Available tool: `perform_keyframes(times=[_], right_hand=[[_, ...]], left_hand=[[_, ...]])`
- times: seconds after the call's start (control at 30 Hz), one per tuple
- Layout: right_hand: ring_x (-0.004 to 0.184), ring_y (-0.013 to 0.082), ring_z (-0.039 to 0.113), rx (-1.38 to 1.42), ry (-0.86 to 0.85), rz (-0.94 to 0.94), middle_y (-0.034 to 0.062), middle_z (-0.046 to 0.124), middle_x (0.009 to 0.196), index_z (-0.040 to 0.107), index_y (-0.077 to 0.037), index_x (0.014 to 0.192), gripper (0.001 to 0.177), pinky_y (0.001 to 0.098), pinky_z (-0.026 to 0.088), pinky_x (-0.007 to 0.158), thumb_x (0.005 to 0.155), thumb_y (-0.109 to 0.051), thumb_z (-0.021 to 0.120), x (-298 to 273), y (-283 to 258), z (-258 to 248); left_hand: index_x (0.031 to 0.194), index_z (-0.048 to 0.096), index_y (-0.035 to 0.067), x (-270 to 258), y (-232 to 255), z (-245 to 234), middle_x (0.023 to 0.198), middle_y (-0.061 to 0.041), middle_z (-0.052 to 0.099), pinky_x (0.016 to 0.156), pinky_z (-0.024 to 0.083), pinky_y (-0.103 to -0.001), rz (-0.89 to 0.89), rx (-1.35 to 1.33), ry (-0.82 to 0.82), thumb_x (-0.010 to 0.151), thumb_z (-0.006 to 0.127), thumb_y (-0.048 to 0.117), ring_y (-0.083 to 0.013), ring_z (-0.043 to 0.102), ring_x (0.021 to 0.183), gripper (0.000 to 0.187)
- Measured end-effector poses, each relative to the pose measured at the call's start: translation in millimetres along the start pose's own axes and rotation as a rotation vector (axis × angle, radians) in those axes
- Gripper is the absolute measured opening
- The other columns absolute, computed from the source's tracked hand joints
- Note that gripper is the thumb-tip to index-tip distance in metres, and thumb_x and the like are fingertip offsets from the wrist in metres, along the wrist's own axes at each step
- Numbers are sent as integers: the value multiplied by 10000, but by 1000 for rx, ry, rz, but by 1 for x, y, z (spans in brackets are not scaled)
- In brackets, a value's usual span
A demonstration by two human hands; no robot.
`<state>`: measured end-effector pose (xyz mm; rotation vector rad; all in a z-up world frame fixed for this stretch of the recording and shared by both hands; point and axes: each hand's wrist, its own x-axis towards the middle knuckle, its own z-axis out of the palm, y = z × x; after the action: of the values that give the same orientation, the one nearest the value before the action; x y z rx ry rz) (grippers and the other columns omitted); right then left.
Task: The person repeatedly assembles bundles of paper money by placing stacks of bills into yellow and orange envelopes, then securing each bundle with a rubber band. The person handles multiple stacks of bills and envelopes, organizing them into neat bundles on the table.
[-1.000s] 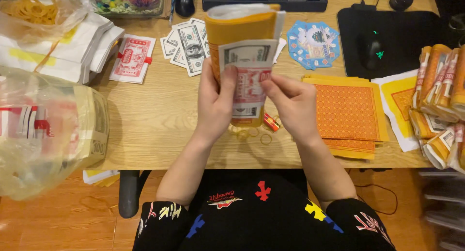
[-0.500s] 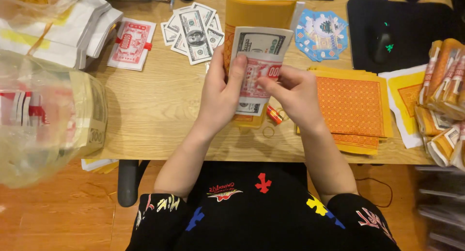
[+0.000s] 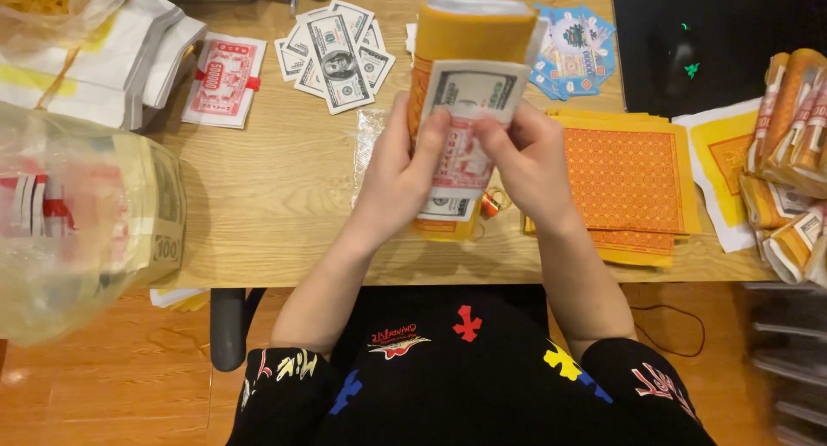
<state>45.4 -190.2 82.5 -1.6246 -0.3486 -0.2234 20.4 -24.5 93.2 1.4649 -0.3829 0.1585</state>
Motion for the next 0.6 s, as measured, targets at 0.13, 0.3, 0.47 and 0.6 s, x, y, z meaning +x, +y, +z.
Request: perform_keyframes(times=[0.13, 0.3, 0.47, 0.6], right_hand=[[706, 61, 515, 5, 99, -9, -18, 592, 722, 682, -52, 891, 115, 245, 510, 647, 953, -148, 691, 5, 7, -6], [610, 29, 526, 143, 328, -57, -25, 592, 685, 684, -85, 864, 180, 201, 485, 573, 918, -248, 739, 8, 4, -2], [723, 39, 536, 145, 411, -58, -16, 592, 825, 600, -114, 989, 351, 197, 472, 651, 905, -438, 704, 5, -8, 3], [851, 132, 606, 110, 96, -48, 69, 611, 1014, 518, -81, 1225, 418, 301, 531, 776, 1011, -440, 495, -10, 12, 2]], left_hand=[[1158, 502, 50, -6, -7, 3, 928, -145, 618, 859, 518, -460, -35, 105, -96, 1031, 470, 309, -261, 630, 968, 290], [1269, 440, 74, -10, -23, 8, 1037, -186, 607, 858, 523, -490, -74, 51, -168, 933, 650, 323, -258, 601, 1024, 468], [1056, 639, 121, -15, -29, 17, 871, -54, 697, 788, 541, -309, -63, -13, -75, 923, 682, 243, -70, 591, 908, 185], [1079, 651, 120, -11, -19, 20, 932, -56, 710, 817, 541, -320, -66, -38, 10, 964, 632, 237, -77, 579, 934, 165]])
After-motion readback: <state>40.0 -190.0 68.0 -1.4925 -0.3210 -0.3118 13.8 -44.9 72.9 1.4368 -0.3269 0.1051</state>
